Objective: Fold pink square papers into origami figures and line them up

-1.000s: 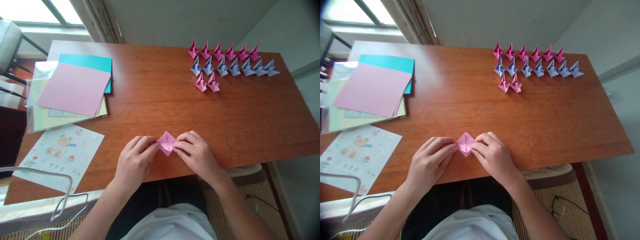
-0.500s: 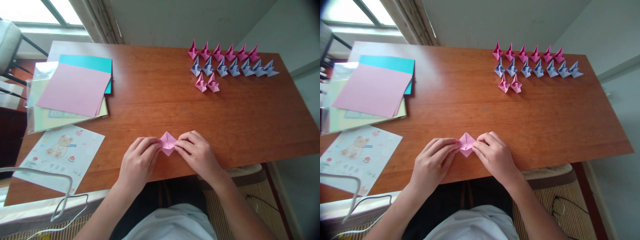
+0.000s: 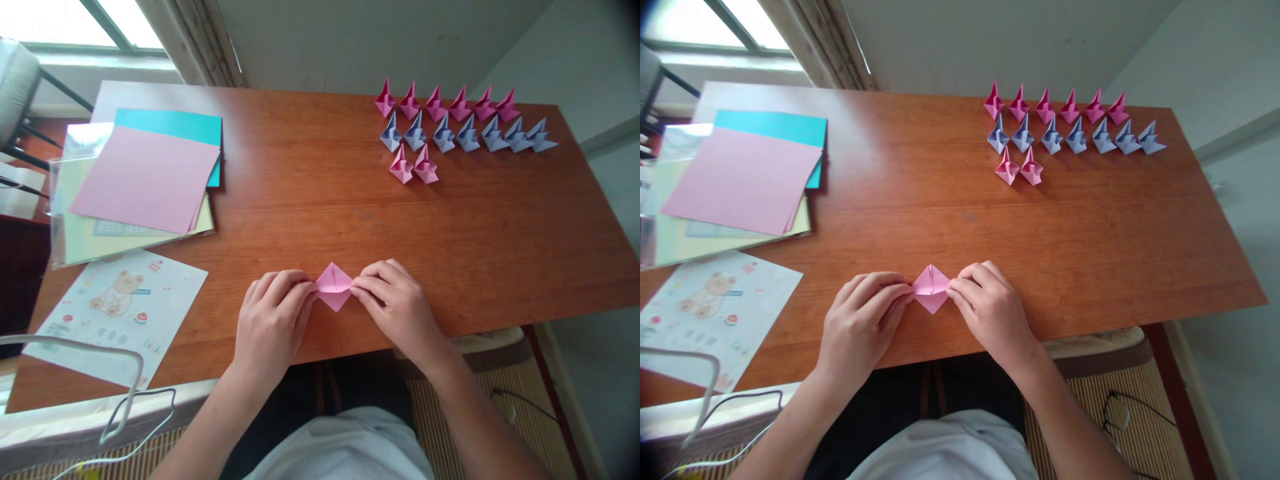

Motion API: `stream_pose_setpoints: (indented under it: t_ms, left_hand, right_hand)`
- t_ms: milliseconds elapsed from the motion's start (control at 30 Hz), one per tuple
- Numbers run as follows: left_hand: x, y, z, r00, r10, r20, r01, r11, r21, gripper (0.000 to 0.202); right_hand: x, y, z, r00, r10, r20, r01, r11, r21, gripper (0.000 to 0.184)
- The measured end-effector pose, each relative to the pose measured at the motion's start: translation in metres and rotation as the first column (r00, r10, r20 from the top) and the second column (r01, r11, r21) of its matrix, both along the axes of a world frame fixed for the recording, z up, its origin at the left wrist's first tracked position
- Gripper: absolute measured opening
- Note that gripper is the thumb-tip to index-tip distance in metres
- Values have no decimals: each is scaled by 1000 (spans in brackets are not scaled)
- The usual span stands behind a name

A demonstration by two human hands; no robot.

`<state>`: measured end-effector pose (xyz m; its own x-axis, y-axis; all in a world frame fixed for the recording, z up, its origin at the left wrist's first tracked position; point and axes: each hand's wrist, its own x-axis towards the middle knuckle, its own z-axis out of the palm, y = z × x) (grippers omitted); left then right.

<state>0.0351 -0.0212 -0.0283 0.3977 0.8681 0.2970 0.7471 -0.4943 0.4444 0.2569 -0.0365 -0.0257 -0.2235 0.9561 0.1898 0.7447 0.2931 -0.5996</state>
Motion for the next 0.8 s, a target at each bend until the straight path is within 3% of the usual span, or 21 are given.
stream_pose_setpoints:
  t_ms: [167,333,567,800]
  left_hand:
    - [5,3,4,1000,-29,-12,28,999,-23,8]
    - [15,2,3,996,-30,78,33,999,-41,12]
    - [22,3,2,990,51,133,-49,999,-19,9]
    - [29,5,2,991,112,77,-113,994,10,9]
  right_hand:
    - [-5,2,4,999,-35,17,35,999,-7,17]
    - [-12,5,5,996,-81,37,83,996,-35,14]
    - [-20,8,6,987,-154,52,158,984,-77,13]
    - [-29,12,8,968,-235,92,245,964,-107,18]
